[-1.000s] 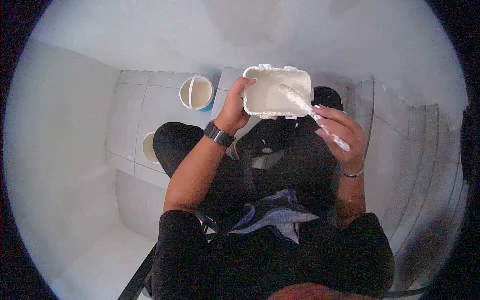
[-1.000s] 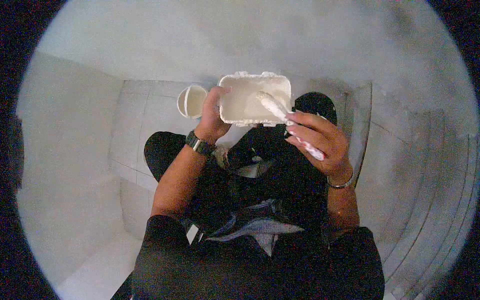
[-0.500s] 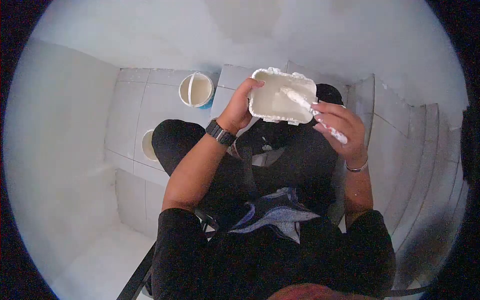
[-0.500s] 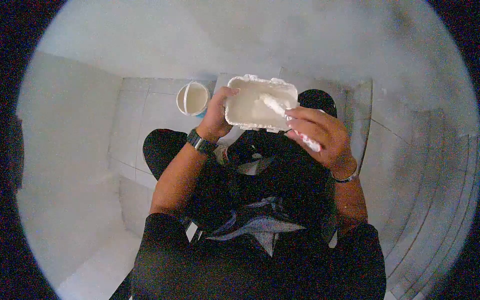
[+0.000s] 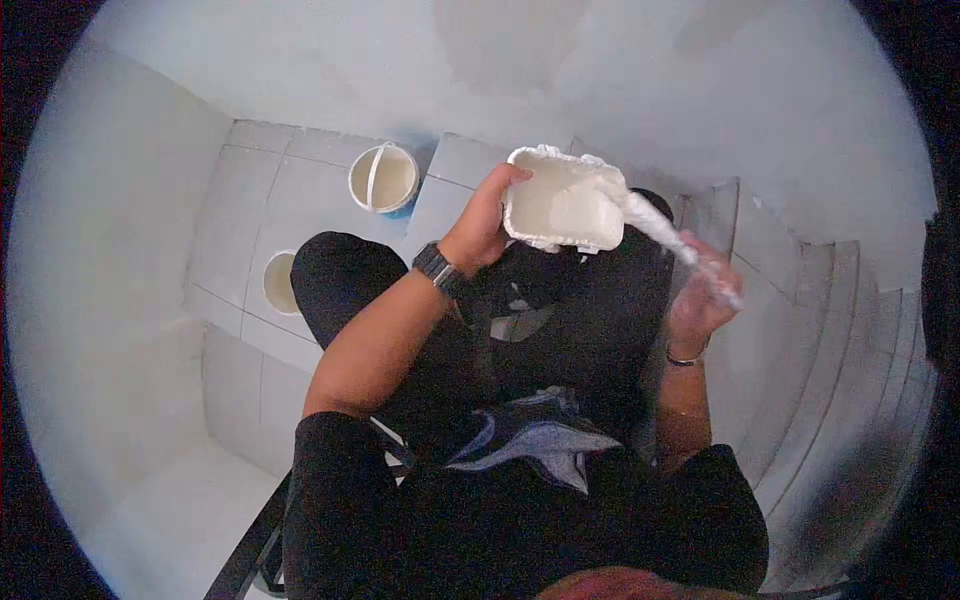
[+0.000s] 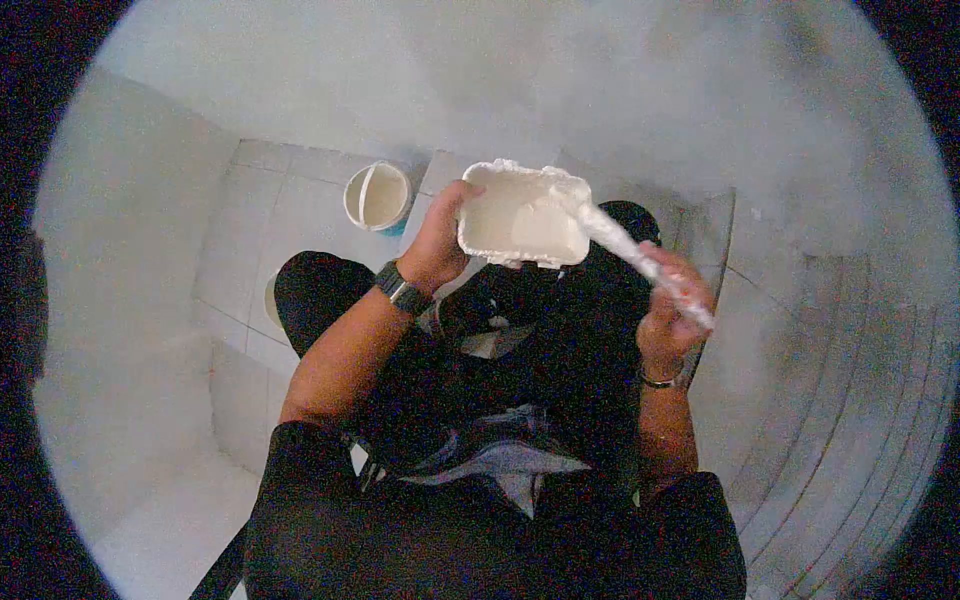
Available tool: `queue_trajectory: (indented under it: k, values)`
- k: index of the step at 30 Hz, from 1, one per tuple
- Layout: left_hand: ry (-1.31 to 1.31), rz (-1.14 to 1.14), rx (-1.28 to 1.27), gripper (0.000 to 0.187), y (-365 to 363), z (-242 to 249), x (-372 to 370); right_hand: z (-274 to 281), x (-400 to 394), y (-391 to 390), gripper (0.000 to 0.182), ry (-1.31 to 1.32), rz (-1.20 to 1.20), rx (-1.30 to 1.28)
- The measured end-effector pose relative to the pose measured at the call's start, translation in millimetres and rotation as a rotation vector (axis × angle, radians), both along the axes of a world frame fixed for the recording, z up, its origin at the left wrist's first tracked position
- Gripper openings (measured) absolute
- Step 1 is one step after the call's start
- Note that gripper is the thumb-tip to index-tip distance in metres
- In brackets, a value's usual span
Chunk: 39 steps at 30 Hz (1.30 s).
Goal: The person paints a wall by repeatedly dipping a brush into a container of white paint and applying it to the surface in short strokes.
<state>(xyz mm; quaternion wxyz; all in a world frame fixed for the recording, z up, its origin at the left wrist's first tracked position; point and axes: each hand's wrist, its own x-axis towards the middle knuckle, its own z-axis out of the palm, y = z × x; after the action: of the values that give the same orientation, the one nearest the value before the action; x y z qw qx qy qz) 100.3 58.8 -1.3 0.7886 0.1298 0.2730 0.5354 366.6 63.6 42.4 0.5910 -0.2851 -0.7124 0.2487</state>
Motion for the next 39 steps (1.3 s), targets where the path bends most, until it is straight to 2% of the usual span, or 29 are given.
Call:
queue_trajectory:
  k: [1,3,4,5,9,11,12,13,15,16,20,22,24,28,29,31,32,33,35,36,38,39]
  values:
    - [0.032,0.038,-0.021,0.048,0,-1,2,-1,1,-2,0.018,-0.189,-0.012,0.034]
    - [0.052,0.075,-0.02,0.049,1,2,4,2,2,-10,0.019,-0.345,-0.019,0.096]
    - [0.036,0.049,-0.004,0.049,-1,6,3,-3,2,-14,0.018,-0.263,-0.003,0.027]
    - [0.02,0.021,0.011,0.049,-3,8,2,-2,4,-16,0.017,-0.338,-0.023,0.087]
    - [0.017,0.001,0.006,0.052,-4,10,3,-17,0,-15,0.018,-0.281,-0.039,0.034]
    - [-0.002,0.007,-0.001,0.053,-5,10,4,-26,-8,-17,0.015,0.361,-0.193,-0.388]
    - [-0.022,0.012,-0.003,0.053,-5,10,5,-17,-12,-16,0.019,0.489,-0.164,-0.592]
    - [-0.039,0.011,-0.009,0.054,-5,9,5,-19,-9,-15,0.019,0.493,-0.175,-0.581]
    - [-0.019,-0.009,-0.011,0.056,-5,10,6,-27,-2,-11,0.024,0.832,-0.035,-0.997]
    - [-0.009,-0.003,-0.025,0.058,-6,12,8,-27,-1,-10,0.025,0.891,0.015,-1.062]
    - [-0.046,-0.037,-0.014,0.061,-5,7,6,-31,-2,4,0.025,0.997,-0.051,-1.126]
    - [-0.047,-0.036,-0.011,0.061,-2,3,7,-14,6,28,0.026,1.129,-0.026,-0.972]
    - [-0.035,-0.034,-0.028,0.06,-3,7,5,16,11,50,0.026,1.006,-0.054,-0.743]
    - [-0.012,-0.009,-0.063,0.06,-4,7,7,83,2,89,0.024,0.536,-0.3,-0.078]
    - [-0.002,0.002,-0.06,0.059,-5,7,7,84,3,99,0.024,0.534,-0.3,-0.078]
    - [0.005,0.014,-0.053,0.059,-4,5,8,85,9,114,0.02,-0.105,-0.552,0.58]
    - [-0.01,0.016,-0.051,0.059,-4,5,8,82,11,112,0.017,-0.355,-0.609,0.693]
    - [-0.024,0.017,-0.049,0.059,-3,4,8,72,12,114,0.017,-0.356,-0.608,0.696]
    - [-0.007,0.019,-0.057,0.059,-5,10,8,47,17,120,0.017,-0.721,-0.463,0.722]
    - [0.012,0.021,-0.065,0.059,-5,12,8,39,15,118,0.017,-0.723,-0.462,0.729]
    - [0.004,0.022,-0.061,0.059,-4,6,9,29,10,108,0.019,-0.697,-0.261,0.483]
    - [-0.004,0.03,-0.061,0.059,-3,3,9,33,13,111,0.019,-0.697,-0.258,0.491]
